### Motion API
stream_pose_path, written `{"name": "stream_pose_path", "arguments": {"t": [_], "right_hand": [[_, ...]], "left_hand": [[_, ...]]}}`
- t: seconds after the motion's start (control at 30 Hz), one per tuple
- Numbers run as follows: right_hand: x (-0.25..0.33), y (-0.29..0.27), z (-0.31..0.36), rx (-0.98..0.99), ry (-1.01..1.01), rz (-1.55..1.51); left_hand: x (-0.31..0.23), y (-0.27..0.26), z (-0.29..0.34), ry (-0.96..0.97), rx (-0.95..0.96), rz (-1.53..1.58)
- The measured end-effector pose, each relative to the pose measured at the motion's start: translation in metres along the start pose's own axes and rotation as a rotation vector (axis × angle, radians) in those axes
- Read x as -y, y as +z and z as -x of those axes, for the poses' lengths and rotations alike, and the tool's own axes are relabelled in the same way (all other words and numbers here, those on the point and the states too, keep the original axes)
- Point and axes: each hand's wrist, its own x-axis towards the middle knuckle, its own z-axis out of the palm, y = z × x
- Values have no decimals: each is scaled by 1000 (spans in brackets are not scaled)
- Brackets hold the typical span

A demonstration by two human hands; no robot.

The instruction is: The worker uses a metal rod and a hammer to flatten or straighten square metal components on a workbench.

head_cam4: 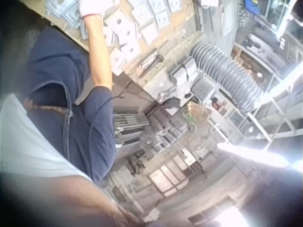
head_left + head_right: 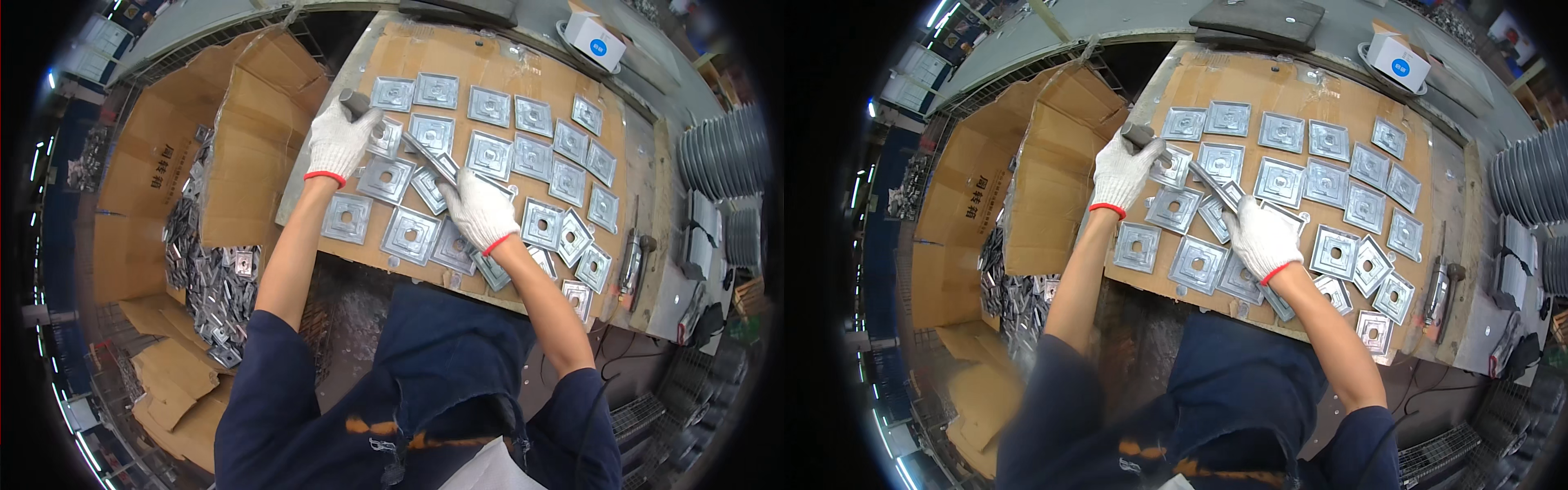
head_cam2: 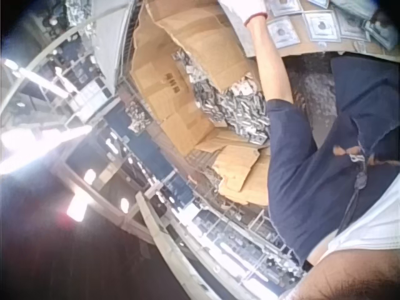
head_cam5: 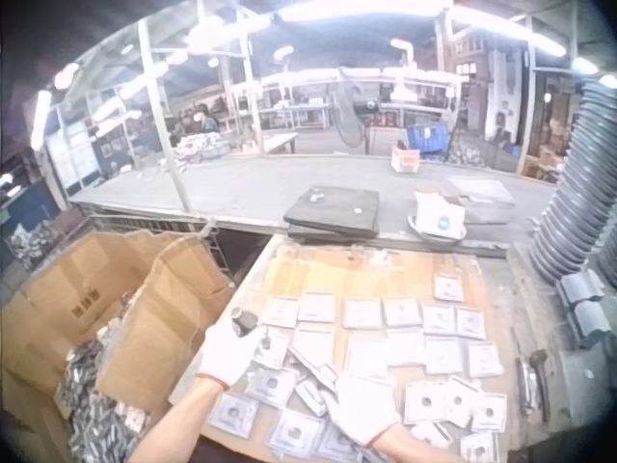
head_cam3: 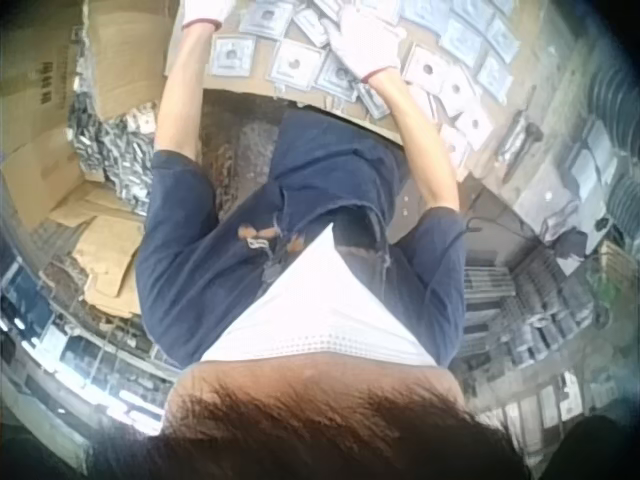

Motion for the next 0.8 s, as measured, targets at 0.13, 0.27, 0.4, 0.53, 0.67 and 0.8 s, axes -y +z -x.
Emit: {"name": "stream_pose_path", "arguments": {"t": [0.13,0.27,0.4,0.53,0.67,0.8], "right_hand": [[16,-18,8,21,54,-146],[13,-40,17,-45,94,-210],[-7,-47,15,-113,104,-217],[-23,-51,25,-149,110,-243],[-33,-55,40,-110,146,-276],[-47,-58,48,-73,176,-255]], "left_hand": [[9,-15,2,-107,-4,191],[0,-12,4,-99,-53,153],[-30,13,5,-101,54,134],[-40,59,0,41,91,27],[-41,79,4,7,81,-165],[-33,85,10,79,91,-112]]}}
